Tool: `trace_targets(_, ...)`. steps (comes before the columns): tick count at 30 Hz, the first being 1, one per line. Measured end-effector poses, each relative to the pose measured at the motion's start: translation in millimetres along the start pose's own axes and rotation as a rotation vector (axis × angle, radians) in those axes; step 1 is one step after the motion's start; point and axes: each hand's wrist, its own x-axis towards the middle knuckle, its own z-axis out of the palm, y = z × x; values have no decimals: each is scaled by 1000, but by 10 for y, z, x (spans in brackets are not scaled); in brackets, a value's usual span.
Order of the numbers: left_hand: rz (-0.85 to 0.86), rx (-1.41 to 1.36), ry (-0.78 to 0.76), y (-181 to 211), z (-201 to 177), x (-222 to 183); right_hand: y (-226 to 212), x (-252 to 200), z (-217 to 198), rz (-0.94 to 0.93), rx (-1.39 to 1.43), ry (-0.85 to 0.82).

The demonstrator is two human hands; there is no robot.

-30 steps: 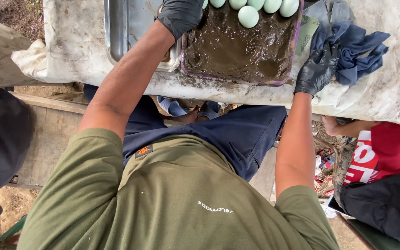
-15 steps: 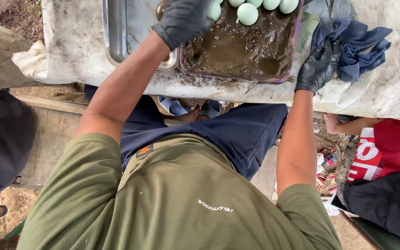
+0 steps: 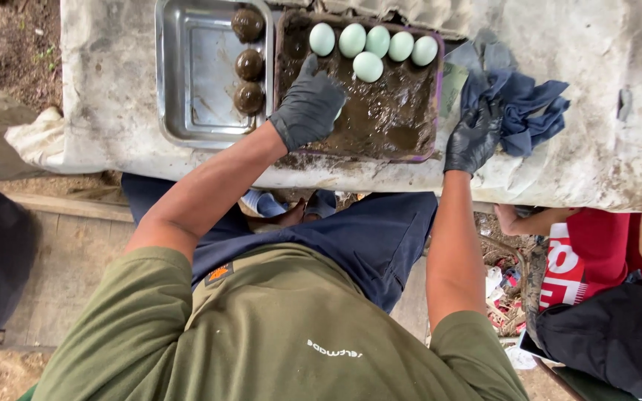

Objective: Coating eggs in a salted mud mixture for preservation and placing them in a tray.

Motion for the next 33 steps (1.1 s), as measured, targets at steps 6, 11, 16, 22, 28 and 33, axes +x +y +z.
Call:
trace_targets(6, 47, -43, -125, 219, -48, 45, -57, -28, 174, -60, -9, -48)
trace_targets(11, 10, -95, 3, 236, 439, 101, -72, -62, 244, -100, -39, -76)
trace_targets(16, -95, -194, -11, 32, 501, -88, -60, -15, 208, -121, -85, -91)
trace_targets(22, -40, 109, -27, -334, 1208, -262, -30, 41, 72, -152, -130, -84)
trace_targets(28, -111, -103, -101, -258, 1302, -128, -53, 47, 55, -206, -170, -93)
trace_targets(33, -167, -314, -159, 138, 594, 64, -42, 92, -24, -243, -214, -94)
